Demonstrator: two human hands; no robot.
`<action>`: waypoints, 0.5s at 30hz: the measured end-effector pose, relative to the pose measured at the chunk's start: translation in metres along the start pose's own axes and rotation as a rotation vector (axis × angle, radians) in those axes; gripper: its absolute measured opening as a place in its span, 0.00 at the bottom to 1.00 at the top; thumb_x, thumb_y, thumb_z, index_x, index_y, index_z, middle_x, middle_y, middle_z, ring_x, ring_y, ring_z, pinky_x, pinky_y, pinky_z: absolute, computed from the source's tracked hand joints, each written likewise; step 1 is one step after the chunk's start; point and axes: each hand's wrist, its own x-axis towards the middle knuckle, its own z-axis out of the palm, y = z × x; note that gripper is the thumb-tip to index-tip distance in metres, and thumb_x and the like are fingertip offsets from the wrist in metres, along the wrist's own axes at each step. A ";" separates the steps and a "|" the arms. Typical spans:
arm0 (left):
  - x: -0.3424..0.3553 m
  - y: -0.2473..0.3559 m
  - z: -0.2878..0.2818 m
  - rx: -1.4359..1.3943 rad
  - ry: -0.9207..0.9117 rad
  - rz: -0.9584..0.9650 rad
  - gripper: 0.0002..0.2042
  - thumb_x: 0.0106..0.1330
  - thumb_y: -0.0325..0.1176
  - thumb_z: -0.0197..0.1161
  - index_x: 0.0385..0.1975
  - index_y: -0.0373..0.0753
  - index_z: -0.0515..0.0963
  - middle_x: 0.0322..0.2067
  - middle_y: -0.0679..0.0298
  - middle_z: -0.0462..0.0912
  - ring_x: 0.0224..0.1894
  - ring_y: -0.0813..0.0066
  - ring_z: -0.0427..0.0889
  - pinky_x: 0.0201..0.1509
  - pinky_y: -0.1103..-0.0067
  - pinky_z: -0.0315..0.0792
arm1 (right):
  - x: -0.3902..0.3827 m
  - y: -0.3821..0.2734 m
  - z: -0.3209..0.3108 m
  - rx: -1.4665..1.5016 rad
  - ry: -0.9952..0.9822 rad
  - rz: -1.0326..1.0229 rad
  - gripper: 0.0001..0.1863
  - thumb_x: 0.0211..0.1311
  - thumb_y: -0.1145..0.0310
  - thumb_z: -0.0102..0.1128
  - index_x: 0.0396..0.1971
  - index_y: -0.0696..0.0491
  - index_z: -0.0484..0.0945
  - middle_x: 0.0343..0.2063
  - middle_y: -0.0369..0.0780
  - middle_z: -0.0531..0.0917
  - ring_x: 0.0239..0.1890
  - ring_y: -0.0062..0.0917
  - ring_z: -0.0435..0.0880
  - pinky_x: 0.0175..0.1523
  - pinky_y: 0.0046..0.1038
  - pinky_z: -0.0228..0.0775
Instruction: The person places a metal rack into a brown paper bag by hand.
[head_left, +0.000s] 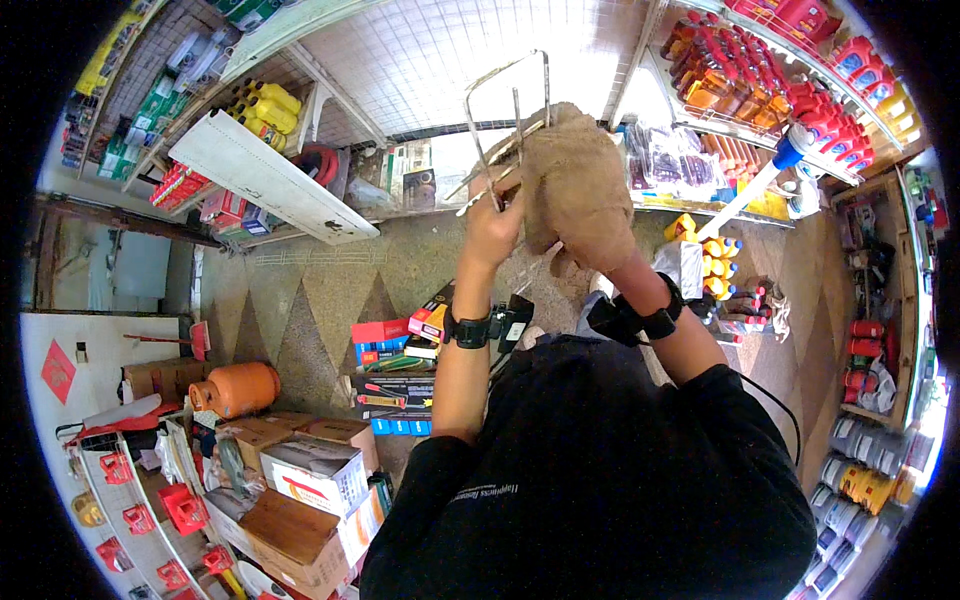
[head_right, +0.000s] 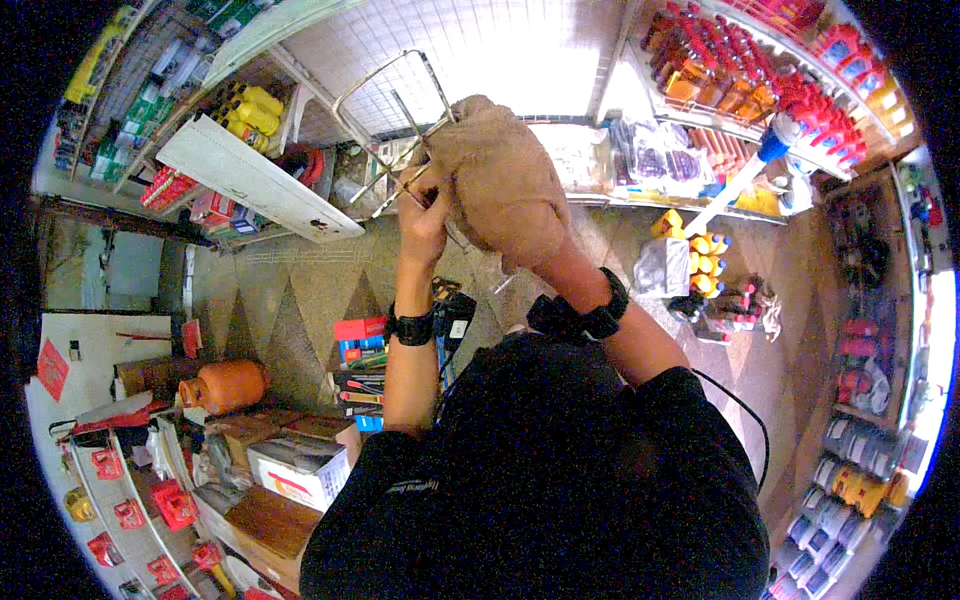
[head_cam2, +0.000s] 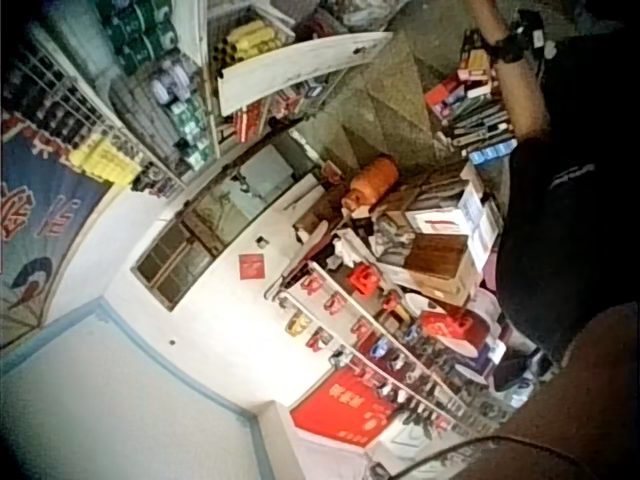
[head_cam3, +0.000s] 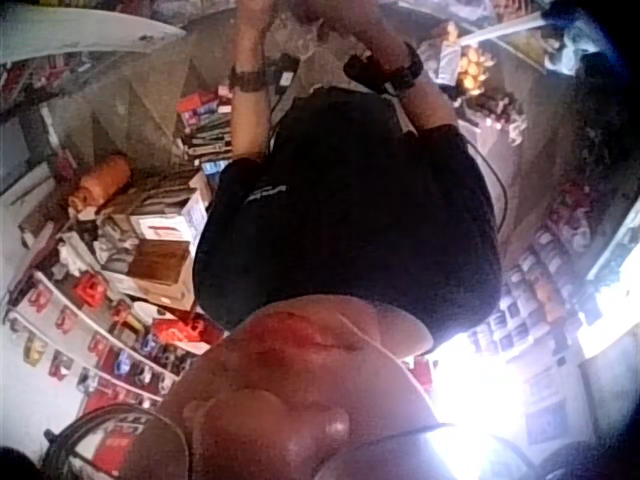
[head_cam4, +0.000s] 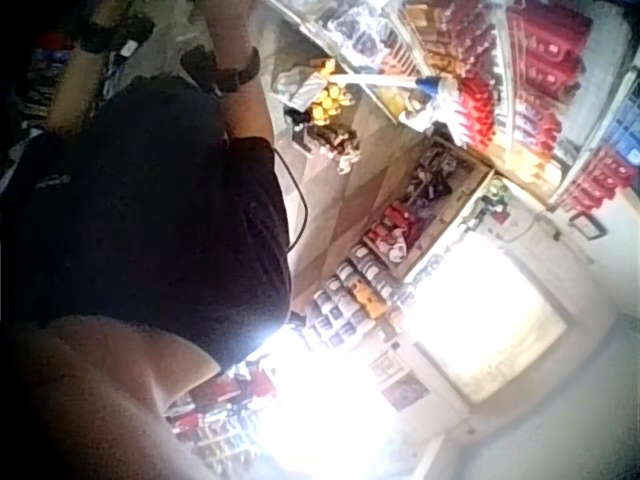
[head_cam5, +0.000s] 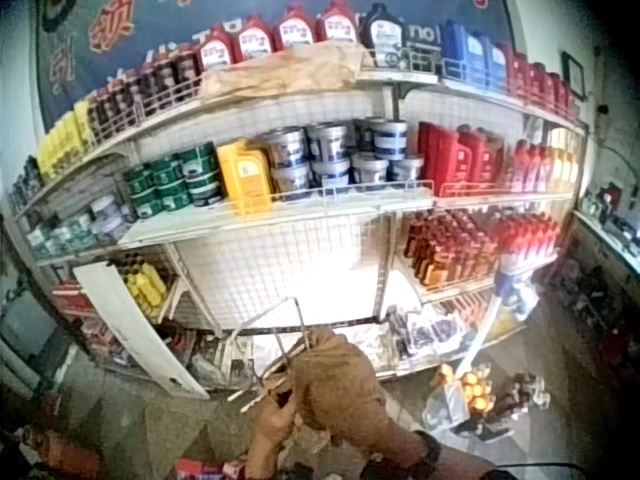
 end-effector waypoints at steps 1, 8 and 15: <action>-0.001 -0.003 0.002 0.083 0.031 0.049 0.12 0.60 0.29 0.53 0.39 0.29 0.77 0.39 0.59 0.80 0.43 0.72 0.77 0.50 0.78 0.67 | 0.023 -0.012 -0.015 -0.024 -0.159 0.139 0.12 0.53 0.68 0.51 0.37 0.53 0.76 0.38 0.44 0.78 0.42 0.37 0.74 0.48 0.34 0.65; 0.007 -0.002 0.016 0.453 0.045 0.336 0.11 0.61 0.28 0.55 0.39 0.29 0.77 0.34 0.58 0.82 0.36 0.75 0.79 0.45 0.79 0.70 | -0.003 0.007 0.006 -0.160 -0.021 0.124 0.13 0.53 0.66 0.51 0.37 0.53 0.76 0.38 0.45 0.78 0.42 0.39 0.75 0.49 0.35 0.66; 0.007 0.005 0.010 0.011 0.197 0.036 0.08 0.61 0.30 0.58 0.34 0.31 0.80 0.28 0.63 0.82 0.26 0.77 0.76 0.30 0.81 0.68 | 0.002 0.028 -0.005 -0.220 -0.399 0.323 0.15 0.57 0.67 0.50 0.43 0.56 0.74 0.39 0.45 0.79 0.44 0.34 0.76 0.54 0.34 0.65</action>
